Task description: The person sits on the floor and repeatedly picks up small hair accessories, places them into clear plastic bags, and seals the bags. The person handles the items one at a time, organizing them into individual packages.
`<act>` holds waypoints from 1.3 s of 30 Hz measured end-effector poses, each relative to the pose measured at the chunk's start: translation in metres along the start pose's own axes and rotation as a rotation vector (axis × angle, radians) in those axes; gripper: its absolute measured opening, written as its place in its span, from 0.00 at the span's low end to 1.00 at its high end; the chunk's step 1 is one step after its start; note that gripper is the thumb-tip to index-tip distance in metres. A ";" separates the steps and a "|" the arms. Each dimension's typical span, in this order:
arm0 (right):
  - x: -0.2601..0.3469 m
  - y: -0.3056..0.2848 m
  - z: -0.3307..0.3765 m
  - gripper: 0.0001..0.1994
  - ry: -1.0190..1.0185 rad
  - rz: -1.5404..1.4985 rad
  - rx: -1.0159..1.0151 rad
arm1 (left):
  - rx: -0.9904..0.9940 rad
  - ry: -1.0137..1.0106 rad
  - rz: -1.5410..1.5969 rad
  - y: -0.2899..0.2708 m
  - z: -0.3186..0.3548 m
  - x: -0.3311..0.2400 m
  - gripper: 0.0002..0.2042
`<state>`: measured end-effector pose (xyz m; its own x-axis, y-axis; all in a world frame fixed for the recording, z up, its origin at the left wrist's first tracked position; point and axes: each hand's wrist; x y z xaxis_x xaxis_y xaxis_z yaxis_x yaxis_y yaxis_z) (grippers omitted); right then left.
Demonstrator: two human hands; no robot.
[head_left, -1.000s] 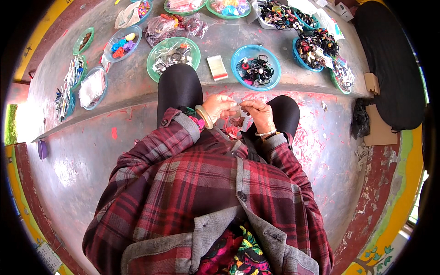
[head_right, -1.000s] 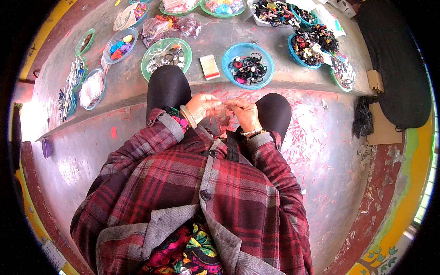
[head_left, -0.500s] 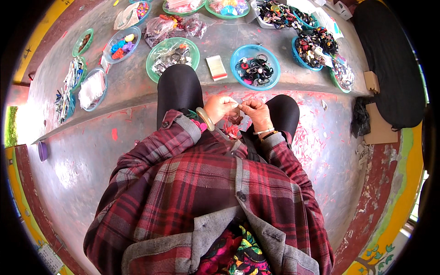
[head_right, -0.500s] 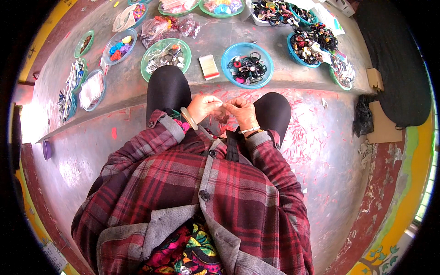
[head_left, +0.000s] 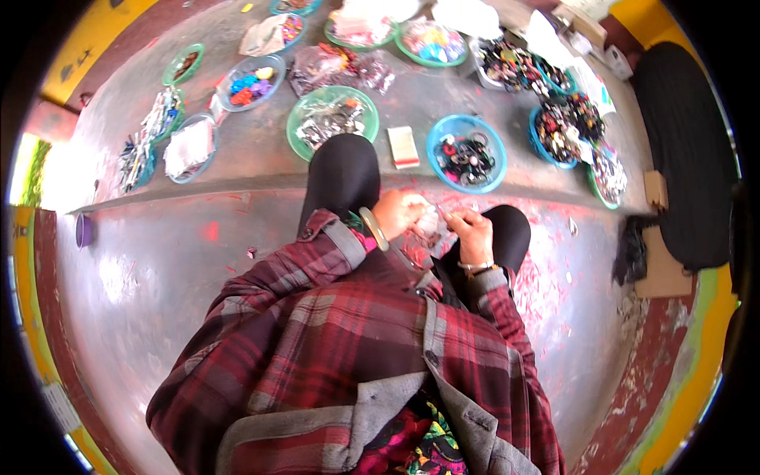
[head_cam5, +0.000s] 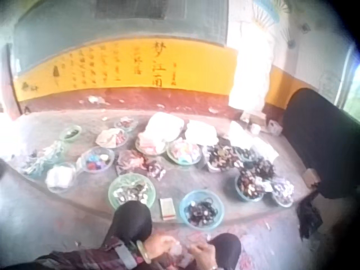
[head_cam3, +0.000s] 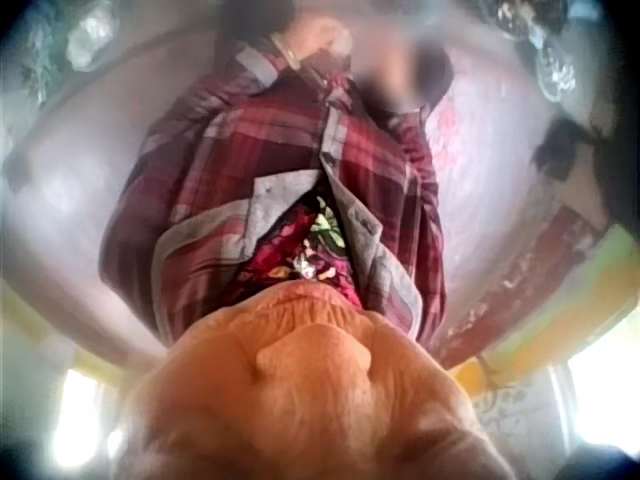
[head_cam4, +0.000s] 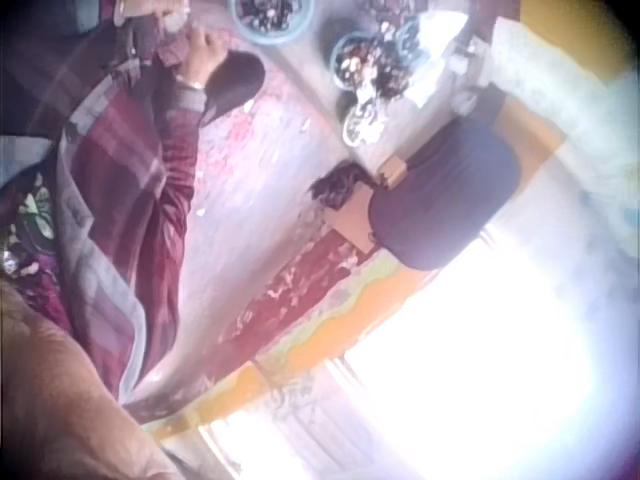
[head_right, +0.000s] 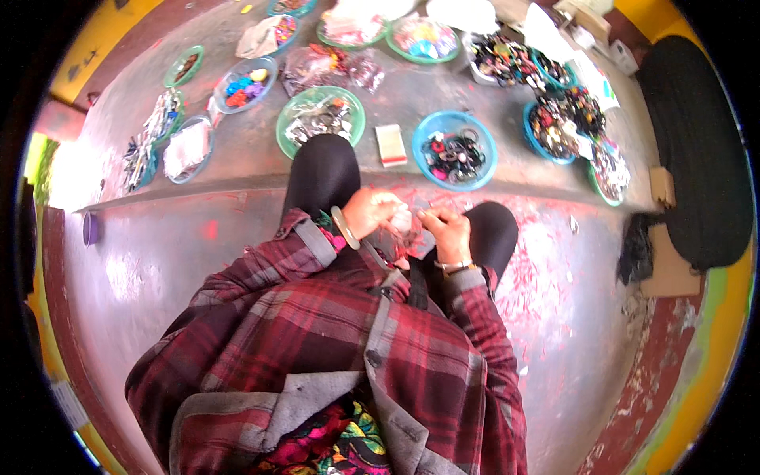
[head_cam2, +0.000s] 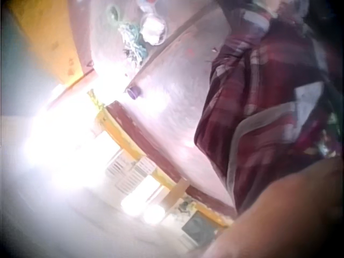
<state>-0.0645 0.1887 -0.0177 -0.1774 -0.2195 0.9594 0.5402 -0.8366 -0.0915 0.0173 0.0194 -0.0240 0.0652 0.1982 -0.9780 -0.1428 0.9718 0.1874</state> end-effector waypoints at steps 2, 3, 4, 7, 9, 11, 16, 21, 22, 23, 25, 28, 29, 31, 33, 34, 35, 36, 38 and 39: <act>-0.005 -0.003 -0.001 0.04 -0.028 -0.049 0.005 | 0.009 0.067 -0.102 -0.003 0.002 0.000 0.09; -0.003 -0.003 0.000 0.05 -0.030 -0.133 -0.036 | 0.029 0.104 -0.172 -0.003 0.004 -0.014 0.09; -0.001 -0.003 0.000 0.06 -0.031 -0.216 -0.076 | -0.038 0.123 -0.092 -0.008 0.004 -0.022 0.09; -0.017 -0.027 -0.015 0.07 0.008 -0.520 -0.130 | -0.264 0.179 0.205 -0.031 0.005 -0.042 0.10; -0.013 -0.030 -0.014 0.07 0.005 -0.572 -0.073 | -0.394 0.184 0.356 -0.057 0.007 -0.069 0.10; -0.014 -0.025 -0.013 0.07 0.033 -0.501 -0.073 | -0.547 0.247 0.474 -0.087 0.010 -0.079 0.11; -0.017 -0.018 -0.015 0.08 0.119 -0.443 -0.020 | -0.931 0.390 0.485 -0.173 0.024 -0.051 0.09; -0.016 -0.008 -0.017 0.06 0.148 -0.416 -0.020 | -1.281 0.277 0.738 -0.237 0.034 0.042 0.09; -0.016 -0.007 -0.018 0.06 0.154 -0.396 -0.015 | -1.351 0.233 0.796 -0.238 0.033 0.052 0.09; -0.018 -0.007 -0.019 0.07 0.158 -0.374 -0.009 | -1.302 0.214 0.818 -0.236 0.031 0.058 0.10; -0.020 -0.006 -0.022 0.07 0.172 -0.342 -0.006 | -1.215 0.220 0.855 -0.233 0.019 0.067 0.09; -0.023 -0.002 -0.026 0.07 0.205 -0.316 0.011 | -1.050 0.328 0.846 -0.232 -0.010 0.076 0.10; -0.024 -0.003 -0.028 0.07 0.214 -0.312 0.023 | -1.098 0.290 0.875 -0.223 -0.020 0.070 0.10; -0.026 -0.003 -0.027 0.07 0.237 -0.297 0.014 | -1.228 0.156 0.900 -0.219 -0.033 0.075 0.08; -0.024 0.002 -0.026 0.07 0.251 -0.283 -0.023 | -1.303 0.088 0.791 -0.212 -0.033 0.084 0.07; -0.023 0.001 -0.027 0.07 0.242 -0.256 -0.017 | -1.339 0.053 0.735 -0.208 -0.032 0.089 0.07; -0.024 0.001 -0.027 0.08 0.240 -0.232 -0.013 | -1.365 0.024 0.727 -0.206 -0.031 0.093 0.06; -0.025 0.001 -0.027 0.09 0.238 -0.208 -0.009 | -1.338 0.033 0.699 -0.207 -0.028 0.100 0.05; -0.028 -0.001 -0.029 0.06 0.298 -0.205 -0.006 | -1.270 0.041 0.647 -0.215 -0.019 0.114 0.04; -0.028 0.000 -0.030 0.06 0.300 -0.190 0.007 | -1.153 -0.047 0.526 -0.222 -0.012 0.107 0.05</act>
<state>-0.0840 0.1797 -0.0522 -0.5088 -0.1989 0.8376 0.4794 -0.8736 0.0838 0.0438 -0.1767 -0.1716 -0.2289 0.5529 -0.8012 -0.9347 0.1051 0.3396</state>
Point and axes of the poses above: each hand's wrist, its own z-axis away from the middle knuckle, its own y-axis out of the palm, x = y × z, and after that the axes turned 6 degrees about y, right-handed
